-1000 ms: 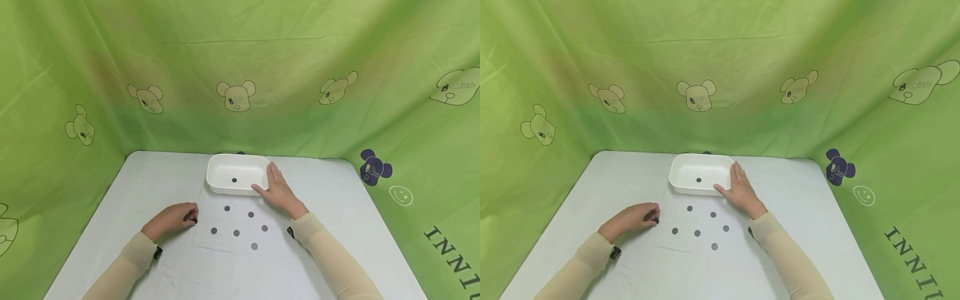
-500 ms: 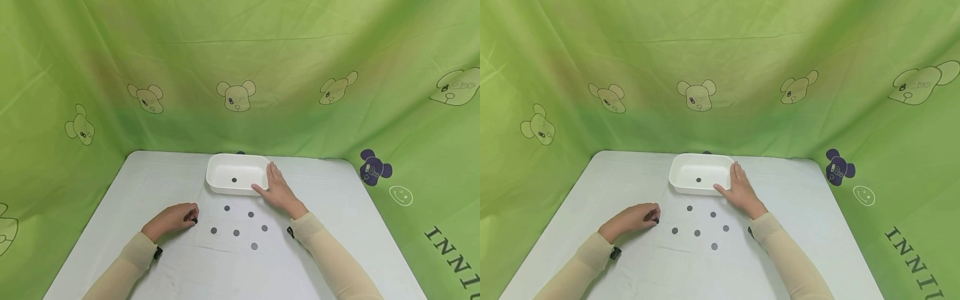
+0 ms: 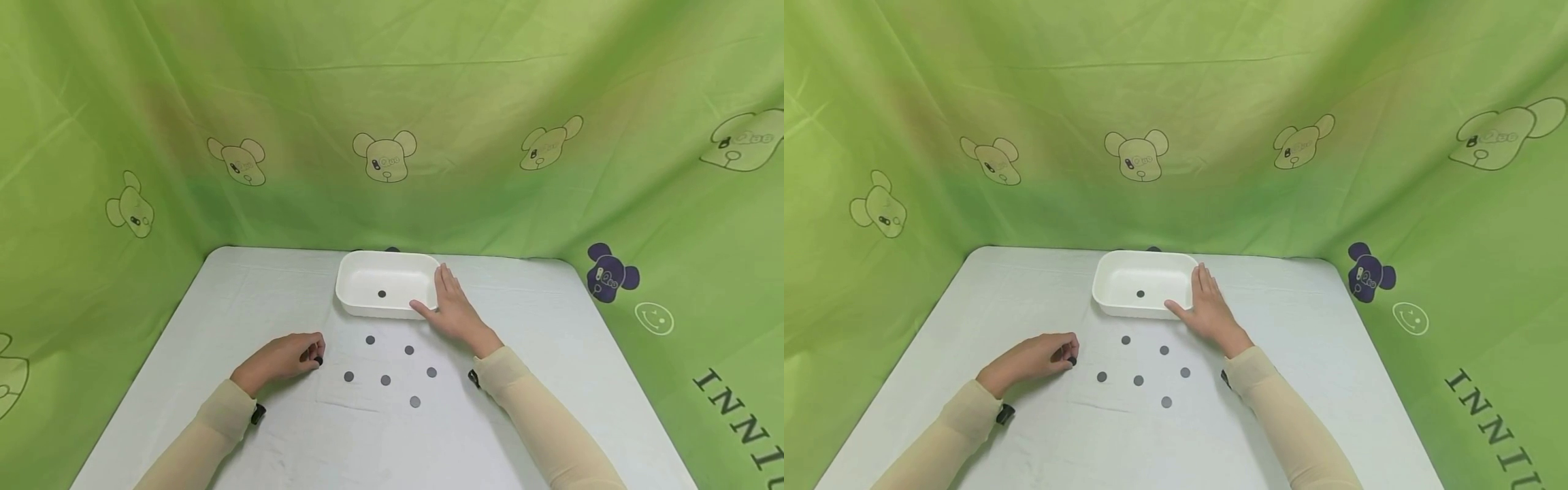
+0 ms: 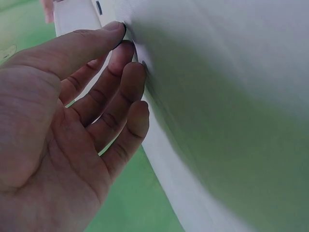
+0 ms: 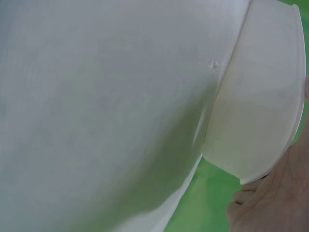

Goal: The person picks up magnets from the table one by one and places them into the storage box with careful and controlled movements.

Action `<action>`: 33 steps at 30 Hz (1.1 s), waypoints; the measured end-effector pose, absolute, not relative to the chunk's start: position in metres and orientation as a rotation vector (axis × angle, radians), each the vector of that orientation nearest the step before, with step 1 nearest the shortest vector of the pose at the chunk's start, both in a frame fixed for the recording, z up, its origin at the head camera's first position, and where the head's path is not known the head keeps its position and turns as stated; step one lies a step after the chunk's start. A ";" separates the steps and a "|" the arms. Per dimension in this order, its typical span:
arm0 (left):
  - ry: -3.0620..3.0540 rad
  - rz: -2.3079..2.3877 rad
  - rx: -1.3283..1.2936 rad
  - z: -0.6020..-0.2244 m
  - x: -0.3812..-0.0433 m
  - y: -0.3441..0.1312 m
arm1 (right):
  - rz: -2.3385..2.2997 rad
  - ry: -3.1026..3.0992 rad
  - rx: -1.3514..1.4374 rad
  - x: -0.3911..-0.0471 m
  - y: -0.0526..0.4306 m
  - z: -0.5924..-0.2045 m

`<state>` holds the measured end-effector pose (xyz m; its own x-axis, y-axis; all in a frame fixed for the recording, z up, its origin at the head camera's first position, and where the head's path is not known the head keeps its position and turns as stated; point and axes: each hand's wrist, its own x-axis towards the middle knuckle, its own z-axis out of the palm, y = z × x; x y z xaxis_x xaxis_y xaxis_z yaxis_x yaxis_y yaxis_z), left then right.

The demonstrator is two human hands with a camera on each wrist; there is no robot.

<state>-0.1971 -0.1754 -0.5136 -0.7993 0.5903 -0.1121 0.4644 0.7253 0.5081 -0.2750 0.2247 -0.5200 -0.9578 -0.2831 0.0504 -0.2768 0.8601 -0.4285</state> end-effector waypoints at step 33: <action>2.690 0.813 0.795 -0.514 -0.206 -0.164 | -0.697 2.992 -0.432 -0.274 0.225 -0.519</action>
<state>-0.2058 -0.1636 -0.5138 -0.8291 0.5566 -0.0521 0.4345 0.7002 0.5665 -0.2735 0.2248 -0.5188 -0.9605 -0.2773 0.0250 -0.2598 0.8603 -0.4387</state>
